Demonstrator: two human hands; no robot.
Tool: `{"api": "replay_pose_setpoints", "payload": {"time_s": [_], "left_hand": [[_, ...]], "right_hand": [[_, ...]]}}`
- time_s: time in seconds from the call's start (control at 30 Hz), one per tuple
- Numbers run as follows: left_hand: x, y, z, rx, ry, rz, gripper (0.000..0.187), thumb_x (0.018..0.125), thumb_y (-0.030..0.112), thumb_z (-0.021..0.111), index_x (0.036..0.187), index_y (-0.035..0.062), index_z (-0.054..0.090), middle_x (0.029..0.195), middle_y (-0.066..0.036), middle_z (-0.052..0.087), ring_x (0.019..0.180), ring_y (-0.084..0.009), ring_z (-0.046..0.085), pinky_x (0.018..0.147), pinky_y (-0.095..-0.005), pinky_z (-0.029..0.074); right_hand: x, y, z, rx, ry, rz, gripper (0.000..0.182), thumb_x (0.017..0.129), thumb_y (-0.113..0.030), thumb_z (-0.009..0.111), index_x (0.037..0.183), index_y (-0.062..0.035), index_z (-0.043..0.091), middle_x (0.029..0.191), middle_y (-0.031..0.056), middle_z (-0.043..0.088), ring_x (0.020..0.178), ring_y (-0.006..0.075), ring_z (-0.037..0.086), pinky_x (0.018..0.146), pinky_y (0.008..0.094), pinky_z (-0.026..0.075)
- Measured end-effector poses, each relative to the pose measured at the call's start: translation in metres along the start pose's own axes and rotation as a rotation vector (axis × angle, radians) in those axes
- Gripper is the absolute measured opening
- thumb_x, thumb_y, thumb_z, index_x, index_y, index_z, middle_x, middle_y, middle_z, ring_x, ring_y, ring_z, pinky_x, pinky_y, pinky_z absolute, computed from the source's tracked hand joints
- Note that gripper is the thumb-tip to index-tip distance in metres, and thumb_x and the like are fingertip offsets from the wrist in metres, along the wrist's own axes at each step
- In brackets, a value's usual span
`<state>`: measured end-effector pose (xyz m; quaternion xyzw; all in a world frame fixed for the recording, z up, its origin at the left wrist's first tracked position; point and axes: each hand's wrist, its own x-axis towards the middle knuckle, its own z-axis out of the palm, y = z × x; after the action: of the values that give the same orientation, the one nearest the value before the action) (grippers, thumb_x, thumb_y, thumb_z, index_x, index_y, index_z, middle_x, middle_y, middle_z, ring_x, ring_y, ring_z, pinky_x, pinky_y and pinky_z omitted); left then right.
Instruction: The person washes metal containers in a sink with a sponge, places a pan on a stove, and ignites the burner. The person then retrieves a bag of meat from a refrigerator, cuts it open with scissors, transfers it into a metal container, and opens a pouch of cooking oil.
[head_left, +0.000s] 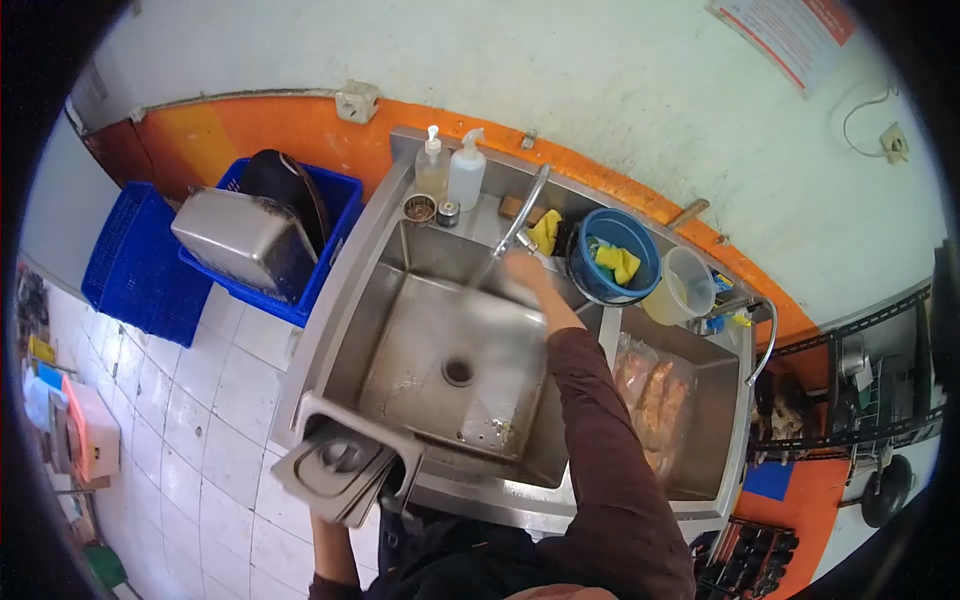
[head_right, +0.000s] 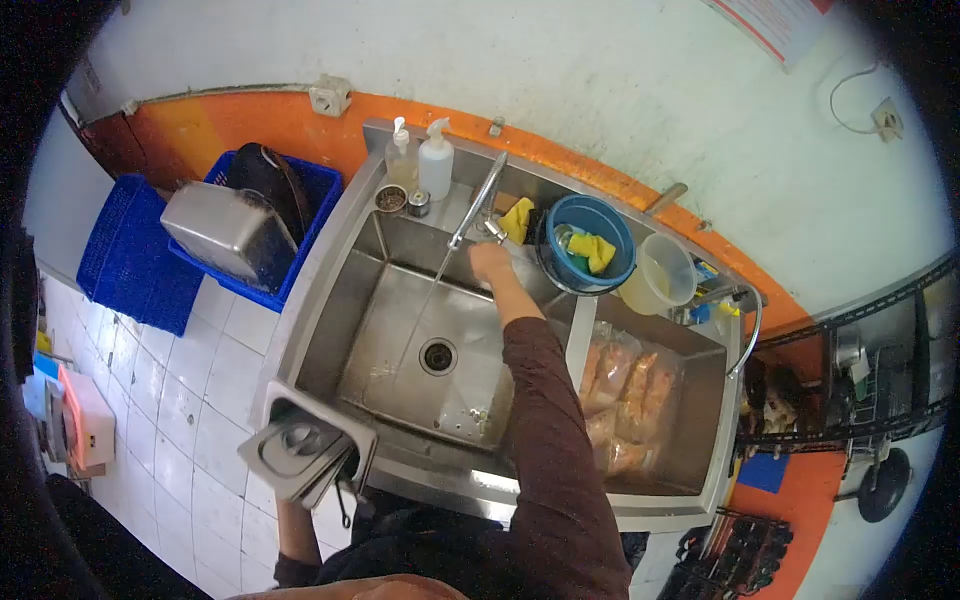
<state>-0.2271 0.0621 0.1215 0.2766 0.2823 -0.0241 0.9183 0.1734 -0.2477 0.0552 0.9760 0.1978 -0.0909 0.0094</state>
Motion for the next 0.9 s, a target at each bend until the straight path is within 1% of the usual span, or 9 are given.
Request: {"api": "replay_pose_setpoints", "payload": {"time_s": [0.13, 0.23, 0.4, 0.47, 0.5, 0.57, 0.7, 0.8, 0.9], "left_hand": [[-0.047, -0.002, -0.019, 0.017, 0.123, 0.035, 0.042, 0.084, 0.031, 0.033, 0.110, 0.0032, 0.050, 0.108, -0.012, 0.054, 0.095, -0.0252, 0.053, 0.084, -0.0369, 0.043], [-0.075, -0.006, -0.029, 0.036, 0.160, 0.052, 0.042, 0.084, 0.031, 0.033, 0.110, 0.0032, 0.051, 0.108, -0.012, 0.054, 0.095, -0.0251, 0.054, 0.084, -0.0368, 0.043], [-0.106, -0.005, -0.037, 0.143, 0.090, 0.035, 0.041, 0.084, 0.031, 0.034, 0.109, 0.0032, 0.051, 0.107, -0.012, 0.054, 0.095, -0.0249, 0.054, 0.083, -0.0366, 0.043], [-0.110, -0.006, -0.040, 0.216, 0.027, -0.005, 0.041, 0.084, 0.030, 0.034, 0.109, 0.0031, 0.051, 0.107, -0.012, 0.054, 0.094, -0.0248, 0.054, 0.083, -0.0365, 0.044], [-0.110, -0.009, -0.039, 0.253, -0.018, -0.033, 0.041, 0.084, 0.030, 0.034, 0.109, 0.0031, 0.051, 0.107, -0.012, 0.054, 0.094, -0.0247, 0.054, 0.083, -0.0364, 0.044], [-0.114, -0.017, -0.034, 0.311, -0.107, -0.098, 0.040, 0.084, 0.030, 0.034, 0.109, 0.0031, 0.051, 0.107, -0.012, 0.054, 0.094, -0.0246, 0.054, 0.083, -0.0364, 0.044], [-0.149, -0.069, -0.012, 0.409, -0.250, -0.254, 0.040, 0.084, 0.030, 0.035, 0.109, 0.0031, 0.051, 0.106, -0.012, 0.054, 0.093, -0.0245, 0.054, 0.082, -0.0362, 0.044], [-0.182, -0.119, 0.012, 0.472, -0.366, -0.388, 0.040, 0.084, 0.030, 0.035, 0.108, 0.0031, 0.051, 0.106, -0.012, 0.054, 0.093, -0.0243, 0.054, 0.082, -0.0361, 0.044], [-0.229, -0.190, 0.027, 0.514, -0.471, -0.511, 0.039, 0.084, 0.029, 0.035, 0.108, 0.0030, 0.051, 0.106, -0.012, 0.054, 0.093, -0.0242, 0.054, 0.082, -0.0359, 0.044]], "right_hand": [[0.023, 0.016, 0.013, -0.024, -0.066, -0.001, 0.021, 0.074, -0.016, 0.051, 0.091, -0.0069, 0.060, 0.088, 0.0142, 0.061, 0.088, 0.0310, 0.058, 0.075, 0.0391, 0.047], [-0.014, 0.009, -0.051, 0.177, -0.016, 0.045, 0.026, 0.073, -0.017, 0.053, 0.098, -0.0066, 0.056, 0.097, 0.0152, 0.058, 0.090, 0.0330, 0.056, 0.075, 0.0399, 0.046], [-0.141, -0.028, -0.060, 0.494, 0.420, -0.002, 0.046, 0.070, -0.016, 0.058, 0.113, -0.0083, 0.044, 0.114, 0.0165, 0.047, 0.106, 0.0308, 0.046, 0.084, 0.0404, 0.040], [-0.234, -0.060, -0.055, 0.796, 0.537, 0.045, 0.015, 0.071, -0.014, 0.058, 0.084, -0.0060, 0.059, 0.085, 0.0125, 0.060, 0.080, 0.0276, 0.058, 0.070, 0.0373, 0.046], [-0.281, -0.078, -0.034, 0.905, 0.652, 0.132, 0.006, 0.070, -0.012, 0.060, 0.072, -0.0064, 0.061, 0.061, 0.0085, 0.059, 0.056, 0.0185, 0.056, 0.053, 0.0317, 0.044], [-0.385, -0.113, -0.010, 1.079, 0.795, 0.313, 0.032, 0.070, -0.026, 0.069, 0.055, -0.0059, 0.049, 0.046, 0.0036, 0.045, 0.045, 0.0083, 0.036, 0.041, 0.0270, 0.032], [-0.603, -0.160, 0.053, 1.057, 0.399, 0.698, 0.049, 0.075, -0.045, 0.059, 0.053, -0.0029, 0.046, 0.049, 0.0115, 0.047, 0.044, 0.0249, 0.045, 0.045, 0.0367, 0.035], [-0.757, -0.183, 0.106, 0.822, -0.136, 0.834, 0.074, 0.077, -0.067, 0.029, 0.066, -0.0009, 0.061, 0.070, 0.0211, 0.058, 0.073, 0.0357, 0.057, 0.068, 0.0435, 0.043], [-0.929, -0.199, 0.231, 0.790, -0.576, 1.120, 0.064, 0.076, -0.059, 0.042, 0.086, 0.0003, 0.062, 0.095, 0.0208, 0.058, 0.092, 0.0346, 0.054, 0.080, 0.0418, 0.042]]}}
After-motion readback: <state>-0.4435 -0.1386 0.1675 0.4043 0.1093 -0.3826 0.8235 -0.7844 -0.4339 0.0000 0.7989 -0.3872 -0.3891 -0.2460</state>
